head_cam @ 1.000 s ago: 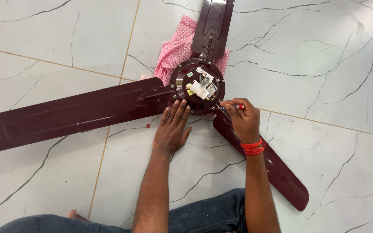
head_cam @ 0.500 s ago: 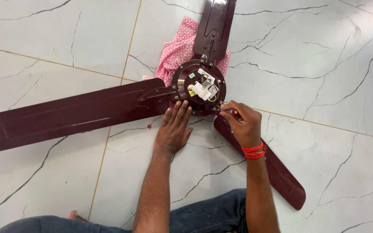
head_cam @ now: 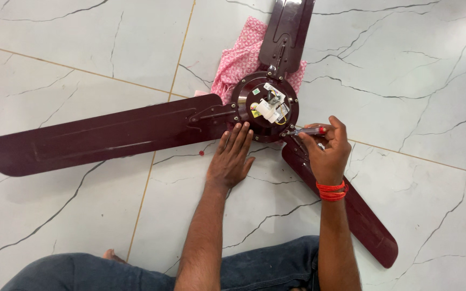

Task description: The person uses a screwdriver to tighten screws on the central hub of a ceiling fan lying on the floor. They systematically work around the hub, securing the fan blades to the motor housing.

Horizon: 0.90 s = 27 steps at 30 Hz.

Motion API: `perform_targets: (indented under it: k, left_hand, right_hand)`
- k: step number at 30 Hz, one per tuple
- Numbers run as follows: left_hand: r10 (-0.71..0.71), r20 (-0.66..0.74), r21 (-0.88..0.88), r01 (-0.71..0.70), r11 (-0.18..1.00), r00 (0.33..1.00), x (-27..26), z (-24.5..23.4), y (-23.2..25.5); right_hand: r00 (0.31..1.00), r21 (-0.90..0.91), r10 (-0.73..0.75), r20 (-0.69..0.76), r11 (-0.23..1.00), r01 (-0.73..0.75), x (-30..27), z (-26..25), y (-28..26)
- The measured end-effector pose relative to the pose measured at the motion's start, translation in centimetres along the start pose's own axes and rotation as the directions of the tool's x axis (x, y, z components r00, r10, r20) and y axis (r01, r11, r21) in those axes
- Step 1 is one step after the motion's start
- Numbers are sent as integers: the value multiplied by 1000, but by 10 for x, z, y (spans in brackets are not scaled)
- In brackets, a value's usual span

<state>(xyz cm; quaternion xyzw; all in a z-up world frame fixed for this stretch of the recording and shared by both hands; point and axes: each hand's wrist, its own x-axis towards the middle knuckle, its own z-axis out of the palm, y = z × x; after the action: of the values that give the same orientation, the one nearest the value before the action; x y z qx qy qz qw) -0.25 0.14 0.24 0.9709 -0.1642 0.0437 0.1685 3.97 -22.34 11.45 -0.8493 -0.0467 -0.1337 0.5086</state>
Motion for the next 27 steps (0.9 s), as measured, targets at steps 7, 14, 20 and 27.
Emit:
perform_targets:
  k: [7,14,20,27]
  left_hand:
    - [-20,34,25,19,999,999,1,-2,2]
    - [-12,-7,2,12,1000,1000,2,-8,2]
    - [-14,-5,-10,14,1000,1000,3,-7,2]
    - [-21,13,7,21,1000,1000,4,-4,2]
  right_hand:
    - [986,20,-153,67,988,152,-21,35,-13]
    - [979,81,-185,-86,978,192,-11,26,4]
    - [970,168,-103,-222,976,142,19,3,32]
    - [979,225,-153,-138,957,181,90,25,45]
